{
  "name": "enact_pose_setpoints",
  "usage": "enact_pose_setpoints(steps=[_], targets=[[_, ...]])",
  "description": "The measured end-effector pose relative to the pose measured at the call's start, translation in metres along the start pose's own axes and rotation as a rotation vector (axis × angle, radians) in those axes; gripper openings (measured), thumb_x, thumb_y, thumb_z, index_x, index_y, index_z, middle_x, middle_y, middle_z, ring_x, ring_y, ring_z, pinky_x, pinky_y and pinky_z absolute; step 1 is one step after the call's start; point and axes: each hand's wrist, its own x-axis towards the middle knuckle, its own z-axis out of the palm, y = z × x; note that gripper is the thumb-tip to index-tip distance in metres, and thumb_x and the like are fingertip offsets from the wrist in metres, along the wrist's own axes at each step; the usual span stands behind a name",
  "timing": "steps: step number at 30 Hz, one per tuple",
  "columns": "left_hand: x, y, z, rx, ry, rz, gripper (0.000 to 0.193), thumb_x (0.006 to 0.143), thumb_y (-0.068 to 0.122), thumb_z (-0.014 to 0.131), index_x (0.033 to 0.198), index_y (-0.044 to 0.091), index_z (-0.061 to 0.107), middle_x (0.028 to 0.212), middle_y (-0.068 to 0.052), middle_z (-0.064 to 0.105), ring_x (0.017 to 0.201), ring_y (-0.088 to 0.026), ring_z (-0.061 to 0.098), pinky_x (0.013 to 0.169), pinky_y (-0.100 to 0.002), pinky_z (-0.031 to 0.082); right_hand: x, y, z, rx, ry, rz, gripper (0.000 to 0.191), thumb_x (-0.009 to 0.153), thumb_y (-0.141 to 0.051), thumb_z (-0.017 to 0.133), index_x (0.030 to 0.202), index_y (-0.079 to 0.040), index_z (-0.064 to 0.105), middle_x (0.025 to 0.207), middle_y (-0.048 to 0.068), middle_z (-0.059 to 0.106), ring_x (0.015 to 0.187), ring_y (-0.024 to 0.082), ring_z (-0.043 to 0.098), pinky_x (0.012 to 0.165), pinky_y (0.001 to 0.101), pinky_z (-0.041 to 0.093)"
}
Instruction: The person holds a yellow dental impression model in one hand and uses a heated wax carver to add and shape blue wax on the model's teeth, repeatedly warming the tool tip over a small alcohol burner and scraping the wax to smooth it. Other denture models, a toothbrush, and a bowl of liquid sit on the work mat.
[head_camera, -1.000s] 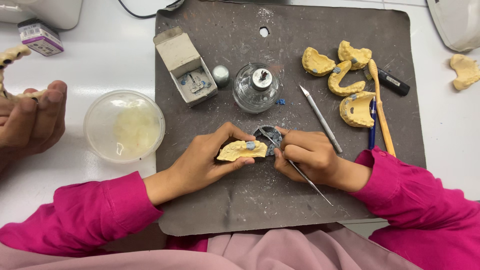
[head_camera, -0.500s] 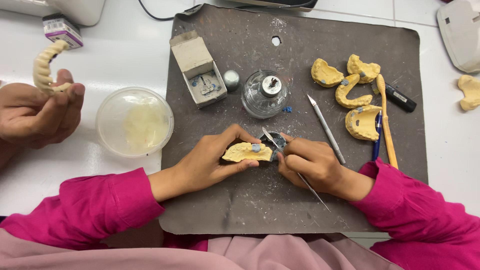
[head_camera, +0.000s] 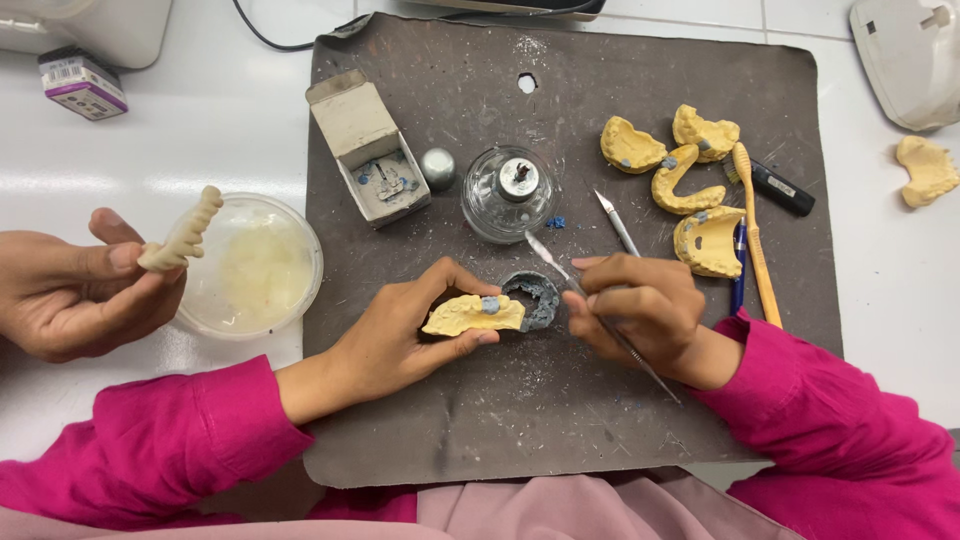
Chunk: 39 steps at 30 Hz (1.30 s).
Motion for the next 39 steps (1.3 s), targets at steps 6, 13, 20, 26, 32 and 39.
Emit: enact_pose_setpoints(steps=[6, 13, 20, 26, 32, 39], targets=[[-0.003, -0.001, 0.001, 0.009, 0.024, 0.009, 0.037, 0.093, 0.023, 0.078, 0.118, 0.003, 0.059, 0.107, -0.009, 0.077, 0.094, -0.019, 0.079, 0.077, -0.03, 0.06, 0.009, 0.007, -0.004, -0.058, 0.07, 0.14, 0.031, 0.088, 0.002, 0.084, 0.102, -0.004, 0.057, 0.092, 0.016, 0.069, 0.073, 0.017, 0.067, 0.061, 0.0273, 0.055], [-0.004, 0.001, 0.0, -0.03, 0.043, -0.011, 0.037, 0.093, 0.019, 0.078, 0.121, 0.003, 0.059, 0.105, -0.01, 0.077, 0.094, -0.016, 0.078, 0.078, -0.029, 0.06, 0.018, 0.009, 0.0, -0.04, 0.105, 0.129, 0.029, 0.09, 0.008, 0.078, 0.105, -0.003, 0.055, 0.098, 0.018, 0.071, 0.083, 0.019, 0.073, 0.063, 0.0275, 0.059], [-0.006, 0.002, -0.001, -0.058, 0.078, -0.051, 0.036, 0.095, 0.016, 0.075, 0.123, 0.002, 0.057, 0.106, -0.01, 0.077, 0.095, -0.014, 0.076, 0.079, -0.027, 0.058, 0.015, 0.013, -0.001, -0.077, 0.093, 0.129, 0.03, 0.091, 0.009, 0.079, 0.106, -0.002, 0.055, 0.101, 0.019, 0.07, 0.082, 0.02, 0.072, 0.064, 0.0278, 0.059], [-0.005, 0.003, -0.002, -0.052, 0.082, -0.034, 0.036, 0.096, 0.016, 0.075, 0.123, 0.001, 0.055, 0.109, -0.011, 0.077, 0.099, -0.014, 0.076, 0.081, -0.027, 0.058, 0.014, 0.013, -0.004, -0.105, 0.063, 0.126, 0.032, 0.091, 0.008, 0.08, 0.102, -0.003, 0.053, 0.098, 0.018, 0.07, 0.079, 0.019, 0.07, 0.06, 0.0272, 0.057], [-0.006, 0.002, -0.001, -0.093, 0.058, -0.04, 0.036, 0.095, 0.016, 0.077, 0.12, 0.001, 0.056, 0.11, -0.012, 0.077, 0.099, -0.015, 0.077, 0.081, -0.027, 0.06, 0.011, -0.005, -0.011, -0.074, -0.02, 0.068, 0.028, 0.083, 0.007, 0.08, 0.089, -0.004, 0.054, 0.084, 0.014, 0.068, 0.071, 0.023, 0.071, 0.058, 0.0315, 0.056], [-0.008, 0.0, -0.001, -0.118, 0.055, -0.037, 0.036, 0.095, 0.015, 0.078, 0.118, 0.0, 0.055, 0.114, -0.012, 0.076, 0.104, -0.015, 0.077, 0.085, -0.027, 0.061, 0.007, -0.024, -0.001, -0.067, -0.201, -0.056, 0.025, 0.076, 0.006, 0.078, 0.072, -0.004, 0.055, 0.072, 0.007, 0.058, 0.062, 0.025, 0.066, 0.055, 0.0346, 0.059]])
